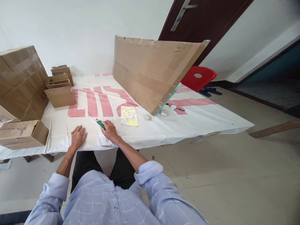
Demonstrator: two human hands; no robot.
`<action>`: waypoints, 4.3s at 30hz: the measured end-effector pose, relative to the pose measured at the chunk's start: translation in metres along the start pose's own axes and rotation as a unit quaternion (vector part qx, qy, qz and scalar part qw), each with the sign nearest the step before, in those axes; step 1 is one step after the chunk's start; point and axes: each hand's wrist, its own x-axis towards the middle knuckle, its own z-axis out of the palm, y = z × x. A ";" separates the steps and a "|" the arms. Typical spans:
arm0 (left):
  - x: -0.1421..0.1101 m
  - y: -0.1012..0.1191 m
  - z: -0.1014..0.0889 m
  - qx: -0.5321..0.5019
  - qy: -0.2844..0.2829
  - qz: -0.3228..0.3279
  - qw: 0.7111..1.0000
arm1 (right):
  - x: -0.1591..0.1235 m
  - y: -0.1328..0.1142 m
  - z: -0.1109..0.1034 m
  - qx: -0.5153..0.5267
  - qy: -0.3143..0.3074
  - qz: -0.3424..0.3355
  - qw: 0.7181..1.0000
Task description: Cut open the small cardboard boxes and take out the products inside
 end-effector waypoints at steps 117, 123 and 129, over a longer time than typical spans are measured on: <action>-0.038 -0.038 -0.109 -0.514 0.142 -0.133 0.835 | -0.031 0.012 -0.011 0.114 0.111 0.073 0.985; -0.039 -0.029 -0.105 -0.481 0.140 -0.145 0.853 | -0.029 -0.034 -0.040 0.413 0.073 0.069 0.905; -0.048 -0.022 -0.098 -0.480 0.161 -0.134 0.852 | -0.028 -0.050 -0.058 0.476 0.037 0.122 0.870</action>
